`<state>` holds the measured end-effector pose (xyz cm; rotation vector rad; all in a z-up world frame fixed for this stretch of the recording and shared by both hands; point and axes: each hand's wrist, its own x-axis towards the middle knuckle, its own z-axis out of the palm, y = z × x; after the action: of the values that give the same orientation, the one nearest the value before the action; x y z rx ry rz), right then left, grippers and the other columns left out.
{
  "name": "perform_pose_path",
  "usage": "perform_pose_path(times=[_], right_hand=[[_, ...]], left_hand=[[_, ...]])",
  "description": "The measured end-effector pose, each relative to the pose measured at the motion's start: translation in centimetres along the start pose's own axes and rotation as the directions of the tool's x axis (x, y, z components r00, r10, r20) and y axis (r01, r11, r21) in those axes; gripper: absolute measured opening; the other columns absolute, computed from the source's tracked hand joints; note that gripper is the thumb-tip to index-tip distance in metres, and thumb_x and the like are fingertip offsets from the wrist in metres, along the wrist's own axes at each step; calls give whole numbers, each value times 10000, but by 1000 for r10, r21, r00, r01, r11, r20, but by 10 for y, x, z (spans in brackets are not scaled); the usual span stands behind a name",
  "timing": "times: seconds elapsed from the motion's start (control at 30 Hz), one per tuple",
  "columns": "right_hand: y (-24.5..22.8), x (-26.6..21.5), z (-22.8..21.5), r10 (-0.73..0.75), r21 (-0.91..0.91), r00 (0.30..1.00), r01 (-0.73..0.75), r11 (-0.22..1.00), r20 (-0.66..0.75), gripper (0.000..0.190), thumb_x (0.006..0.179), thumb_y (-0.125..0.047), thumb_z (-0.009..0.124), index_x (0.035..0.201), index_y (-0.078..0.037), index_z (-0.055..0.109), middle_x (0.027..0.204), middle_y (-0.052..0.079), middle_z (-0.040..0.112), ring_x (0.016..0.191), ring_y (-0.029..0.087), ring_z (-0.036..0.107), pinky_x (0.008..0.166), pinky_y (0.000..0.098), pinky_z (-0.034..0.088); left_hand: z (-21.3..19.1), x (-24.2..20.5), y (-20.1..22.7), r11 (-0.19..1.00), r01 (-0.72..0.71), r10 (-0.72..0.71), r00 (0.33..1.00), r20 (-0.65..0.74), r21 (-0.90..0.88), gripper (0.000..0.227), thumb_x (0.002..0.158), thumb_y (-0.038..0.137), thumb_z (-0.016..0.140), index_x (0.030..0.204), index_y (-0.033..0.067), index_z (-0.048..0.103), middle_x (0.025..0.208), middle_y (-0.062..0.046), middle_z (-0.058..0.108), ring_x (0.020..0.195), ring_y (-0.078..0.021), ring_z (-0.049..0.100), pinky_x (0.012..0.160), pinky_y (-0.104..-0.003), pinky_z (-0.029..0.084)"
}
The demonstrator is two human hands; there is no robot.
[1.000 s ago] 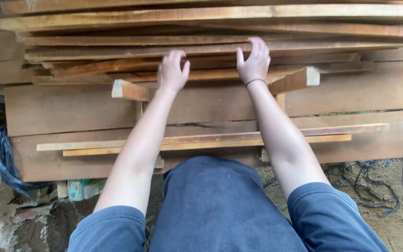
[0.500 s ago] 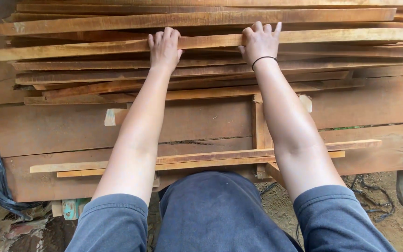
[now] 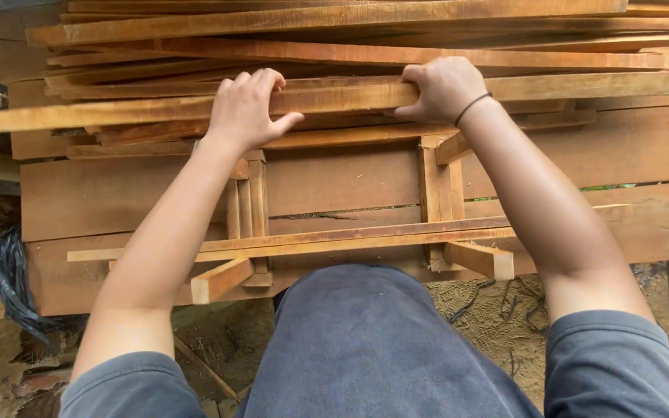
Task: Bundling thin wooden planks using plastic ties.
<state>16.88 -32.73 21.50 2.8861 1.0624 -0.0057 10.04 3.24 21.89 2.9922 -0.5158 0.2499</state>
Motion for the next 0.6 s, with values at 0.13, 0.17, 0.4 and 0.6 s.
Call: perform_pose_path(times=[0.13, 0.17, 0.4, 0.6], right_hand=[[-41, -30, -19, 55, -9, 998, -55, 998, 37, 506, 870, -713, 724, 1006, -226, 751, 756, -29, 753, 627, 198, 710, 594, 336, 561], [-53, -38, -21, 66, 41, 998, -67, 997, 18, 538, 838, -722, 744, 999, -209, 756, 769, -10, 765, 651, 240, 726, 619, 364, 563], [-89, -79, -6, 69, 169, 988, -93, 981, 141, 546, 743, -677, 772, 1054, -234, 700, 898, 21, 775, 929, 249, 763, 809, 383, 575], [-84, -66, 78, 119, 293, 962, -192, 937, 247, 472, 842, -583, 741, 1177, -256, 689, 988, 52, 773, 1012, 284, 740, 885, 414, 532]], left_hand=[[-26, -20, 25, 987, 40, 16, 940, 341, -157, 612, 946, 660, 632, 1245, 127, 657, 1002, -79, 752, 833, -270, 712, 758, -426, 543], [-31, -27, 31, 969, 79, 20, 918, 397, -233, 493, 918, 586, 687, 1133, 144, 711, 918, -90, 759, 799, -330, 707, 751, -464, 553], [-7, -66, 41, 931, 201, 25, 796, 604, -304, 534, 845, 624, 715, 1084, 146, 732, 1013, -145, 784, 1038, -391, 728, 908, -493, 537], [84, -90, 21, 946, 164, -10, 876, 483, -278, 355, 925, 523, 670, 1208, 310, 647, 1111, -16, 748, 1046, -306, 721, 880, -471, 544]])
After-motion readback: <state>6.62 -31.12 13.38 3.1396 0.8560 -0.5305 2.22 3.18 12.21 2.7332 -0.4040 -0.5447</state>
